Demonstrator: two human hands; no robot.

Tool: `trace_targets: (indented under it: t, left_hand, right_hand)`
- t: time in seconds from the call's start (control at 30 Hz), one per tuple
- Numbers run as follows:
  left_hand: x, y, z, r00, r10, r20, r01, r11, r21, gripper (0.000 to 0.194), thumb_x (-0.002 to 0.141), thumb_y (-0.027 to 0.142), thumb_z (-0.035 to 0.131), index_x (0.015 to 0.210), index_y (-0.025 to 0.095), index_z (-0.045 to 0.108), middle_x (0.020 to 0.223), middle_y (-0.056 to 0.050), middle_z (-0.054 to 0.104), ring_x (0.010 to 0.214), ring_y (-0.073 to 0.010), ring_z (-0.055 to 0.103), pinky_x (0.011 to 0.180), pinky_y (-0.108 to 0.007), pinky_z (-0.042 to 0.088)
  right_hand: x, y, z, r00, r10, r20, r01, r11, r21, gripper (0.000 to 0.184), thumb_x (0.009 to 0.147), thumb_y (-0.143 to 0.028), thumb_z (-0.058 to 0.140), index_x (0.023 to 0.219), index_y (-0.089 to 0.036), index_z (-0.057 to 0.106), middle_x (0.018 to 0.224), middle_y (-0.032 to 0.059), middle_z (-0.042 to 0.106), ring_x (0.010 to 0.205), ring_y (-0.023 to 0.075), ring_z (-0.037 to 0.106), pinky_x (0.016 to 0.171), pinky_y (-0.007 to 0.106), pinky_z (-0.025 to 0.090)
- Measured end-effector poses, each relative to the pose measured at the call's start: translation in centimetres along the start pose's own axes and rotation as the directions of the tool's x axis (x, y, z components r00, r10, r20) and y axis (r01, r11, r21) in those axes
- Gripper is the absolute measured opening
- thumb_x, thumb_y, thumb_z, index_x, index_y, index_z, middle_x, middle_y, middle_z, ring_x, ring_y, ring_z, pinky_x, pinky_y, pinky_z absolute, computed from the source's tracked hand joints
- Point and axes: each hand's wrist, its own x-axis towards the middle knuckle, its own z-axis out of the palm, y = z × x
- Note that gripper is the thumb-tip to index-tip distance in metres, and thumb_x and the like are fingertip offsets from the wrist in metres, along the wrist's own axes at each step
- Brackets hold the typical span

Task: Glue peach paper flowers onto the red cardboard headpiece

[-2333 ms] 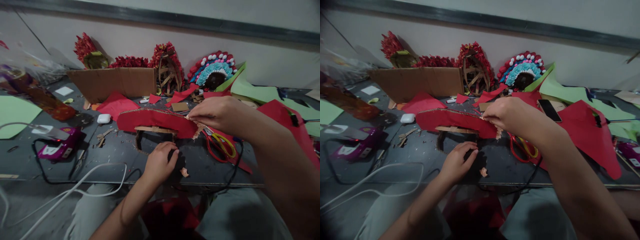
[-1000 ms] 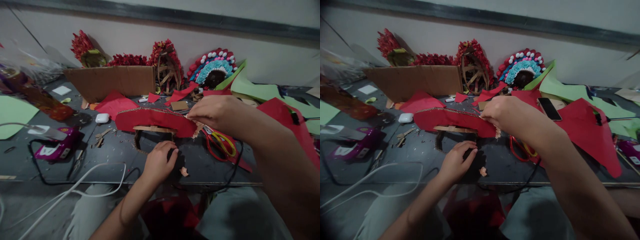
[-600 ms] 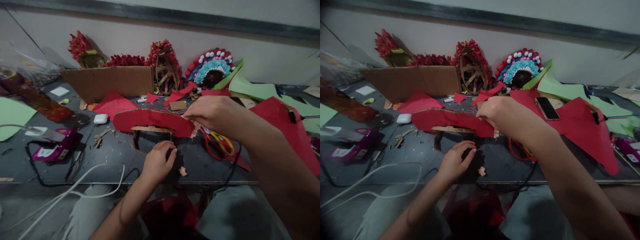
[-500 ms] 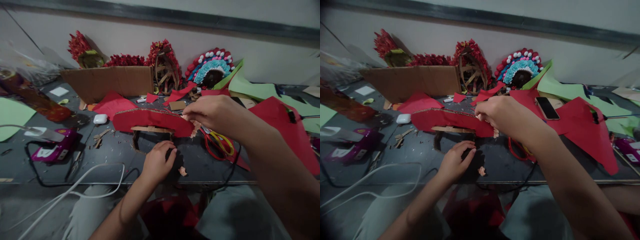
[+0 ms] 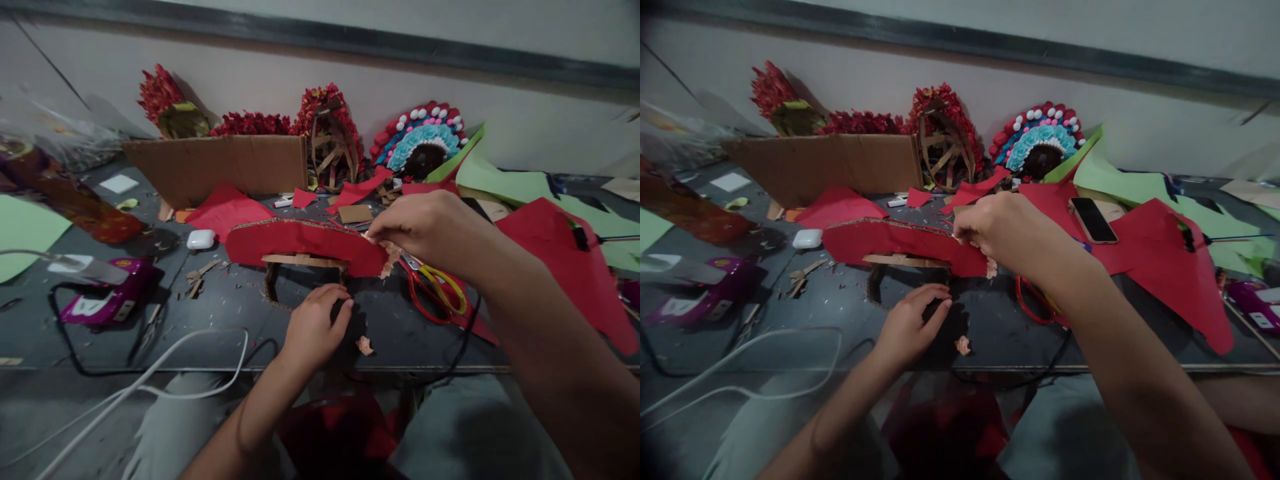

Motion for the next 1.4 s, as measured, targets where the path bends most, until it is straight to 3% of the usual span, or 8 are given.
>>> trace_targets:
  t: [0.43, 0.63, 0.73, 0.87, 0.97, 1.1, 1.17, 1.4]
  left_hand:
    - [0.0, -0.3, 0.0, 1.000, -0.002, 0.001, 0.002, 1.000, -0.020, 0.015, 0.086, 0.026, 0.046, 0.090, 0.021, 0.060, 0.102, -0.003, 0.066, 0.097, -0.0189, 0.060, 0.086, -0.033, 0.047]
    - [0.0, -0.2, -0.2, 1.000, -0.003, 0.011, 0.004, 1.000, -0.022, 0.017, 0.087, 0.026, 0.045, 0.091, 0.020, 0.060, 0.101, -0.004, 0.066, 0.096, -0.0188, 0.059, 0.085, -0.034, 0.046]
    - [-0.1, -0.1, -0.3, 1.000, -0.003, 0.005, 0.003, 0.999, -0.033, 0.017, 0.087, 0.025, 0.045, 0.091, 0.020, 0.060, 0.101, -0.004, 0.066, 0.097, -0.0185, 0.059, 0.087, -0.034, 0.045]
    - [-0.1, -0.1, -0.3, 1.000, -0.020, 0.003, 0.020, 0.999, -0.038, 0.017, 0.087, 0.026, 0.045, 0.092, 0.021, 0.060, 0.103, -0.003, 0.065, 0.097, -0.0186, 0.059, 0.087, -0.034, 0.045]
    - [-0.1, -0.2, -0.3, 1.000, -0.030, 0.002, 0.030, 0.999, -0.025, 0.018, 0.088, 0.027, 0.044, 0.093, 0.021, 0.060, 0.102, -0.004, 0.065, 0.098, -0.0192, 0.059, 0.087, -0.035, 0.045]
    - [0.0, -0.4, -0.1, 1.000, -0.030, -0.005, 0.030, 1.000, -0.003, 0.019, 0.088, 0.028, 0.043, 0.093, 0.021, 0.060, 0.103, -0.004, 0.065, 0.098, -0.0189, 0.059, 0.088, -0.035, 0.045]
    - [-0.1, -0.4, -0.1, 1.000, -0.028, -0.004, 0.028, 1.000, 0.011, 0.020, 0.088, 0.028, 0.043, 0.092, 0.022, 0.061, 0.104, -0.004, 0.065, 0.098, -0.0188, 0.059, 0.088, -0.035, 0.045]
    - [-0.2, -0.2, -0.1, 1.000, -0.015, -0.001, 0.015, 0.999, 0.050, 0.020, 0.088, 0.028, 0.043, 0.092, 0.021, 0.061, 0.105, -0.005, 0.064, 0.100, -0.0193, 0.058, 0.090, -0.036, 0.045]
  right_hand:
    - [0.0, -0.2, 0.3, 1.000, 0.008, -0.027, -0.008, 1.000, -0.028, 0.018, 0.074, -0.006, 0.056, 0.078, -0.018, 0.069, 0.074, 0.0004, 0.070, 0.069, 0.0144, 0.064, 0.061, 0.024, 0.042]
    - [-1.4, -0.5, -0.2, 0.983, -0.015, -0.183, 0.025, 0.998, 0.051, 0.018, 0.081, -0.013, 0.054, 0.085, -0.019, 0.070, 0.085, 0.0014, 0.072, 0.080, 0.0151, 0.065, 0.069, 0.024, 0.047]
    - [-3.4, -0.2, -1.0, 0.954, 0.105, -0.282, -0.089, 0.994, 0.066, 0.019, 0.084, -0.022, 0.054, 0.098, -0.022, 0.067, 0.094, 0.0010, 0.070, 0.087, 0.0158, 0.065, 0.076, 0.025, 0.048]
    - [-7.4, 2.3, -0.2, 0.782, 0.470, -0.409, -0.475, 0.875, 0.098, 0.021, 0.082, -0.036, 0.056, 0.093, -0.023, 0.068, 0.090, 0.0028, 0.071, 0.079, 0.0195, 0.065, 0.069, 0.029, 0.048]
    - [-10.1, 5.3, 2.2, 0.672, 0.710, -0.209, -0.717, 0.695, 0.054, 0.026, 0.079, -0.041, 0.056, 0.090, -0.022, 0.068, 0.078, 0.0043, 0.070, 0.067, 0.0212, 0.064, 0.059, 0.030, 0.045]
    - [-12.7, 9.0, 5.9, 0.398, 0.916, 0.048, -0.912, 0.401, -0.082, 0.041, 0.078, -0.045, 0.052, 0.102, -0.013, 0.062, 0.094, 0.0139, 0.067, 0.087, 0.0278, 0.062, 0.064, 0.032, 0.044]
    - [-13.7, 10.2, 7.2, 0.320, 0.943, 0.095, -0.939, 0.329, -0.098, 0.046, 0.075, -0.049, 0.054, 0.096, -0.009, 0.062, 0.093, 0.0183, 0.066, 0.086, 0.0316, 0.062, 0.063, 0.034, 0.043]
    - [-14.1, 12.3, 9.1, 0.275, 0.949, 0.155, -0.960, 0.281, -0.018, 0.035, 0.073, -0.047, 0.054, 0.084, -0.014, 0.063, 0.085, 0.0164, 0.067, 0.082, 0.0307, 0.065, 0.065, 0.034, 0.045]
